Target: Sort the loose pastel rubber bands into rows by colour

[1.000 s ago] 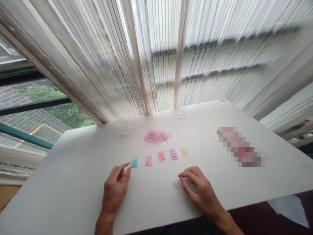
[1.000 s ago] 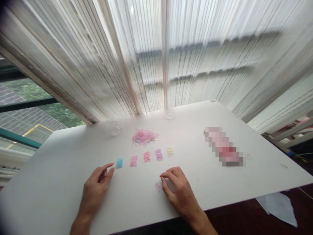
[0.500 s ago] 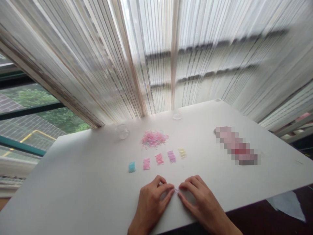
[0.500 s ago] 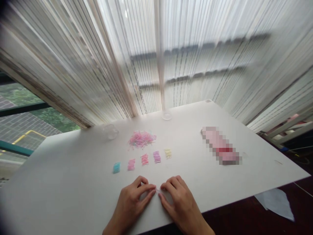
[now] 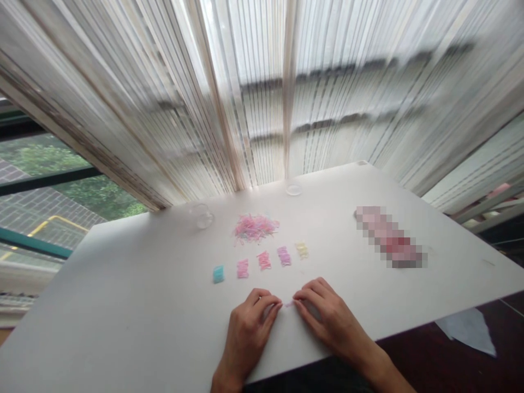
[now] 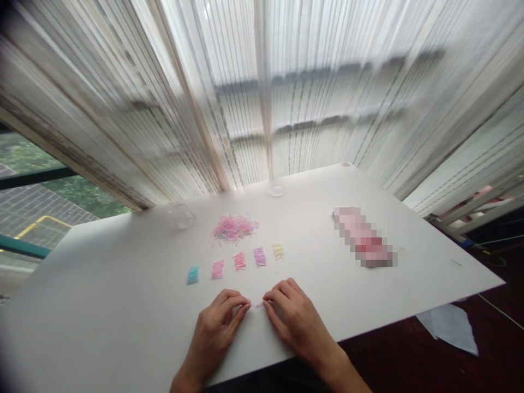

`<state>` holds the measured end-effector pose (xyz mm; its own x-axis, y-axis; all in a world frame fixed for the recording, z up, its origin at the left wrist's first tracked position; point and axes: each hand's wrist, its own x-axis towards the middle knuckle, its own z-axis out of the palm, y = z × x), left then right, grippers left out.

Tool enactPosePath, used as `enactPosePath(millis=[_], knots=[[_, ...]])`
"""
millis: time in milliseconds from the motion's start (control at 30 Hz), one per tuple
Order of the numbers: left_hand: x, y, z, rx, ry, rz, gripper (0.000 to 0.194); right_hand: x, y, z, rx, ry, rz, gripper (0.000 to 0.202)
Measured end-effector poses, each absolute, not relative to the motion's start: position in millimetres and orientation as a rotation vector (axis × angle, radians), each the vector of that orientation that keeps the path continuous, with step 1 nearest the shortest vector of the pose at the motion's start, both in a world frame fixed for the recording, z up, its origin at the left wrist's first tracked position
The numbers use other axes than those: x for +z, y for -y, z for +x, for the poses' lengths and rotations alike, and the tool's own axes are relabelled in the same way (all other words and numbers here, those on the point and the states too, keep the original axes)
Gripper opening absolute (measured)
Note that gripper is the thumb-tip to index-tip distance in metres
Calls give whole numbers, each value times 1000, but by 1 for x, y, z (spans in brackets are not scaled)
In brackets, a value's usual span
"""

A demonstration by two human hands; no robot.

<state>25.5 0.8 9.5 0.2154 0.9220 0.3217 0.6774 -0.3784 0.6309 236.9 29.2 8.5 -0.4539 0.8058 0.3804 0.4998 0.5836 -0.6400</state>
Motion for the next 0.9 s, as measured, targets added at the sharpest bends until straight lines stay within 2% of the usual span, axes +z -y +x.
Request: enactPosePath(millis=[900], knots=[[6, -2, 26, 1052, -1439, 2112, 10, 4, -35, 230, 639, 2023, -898, 12]])
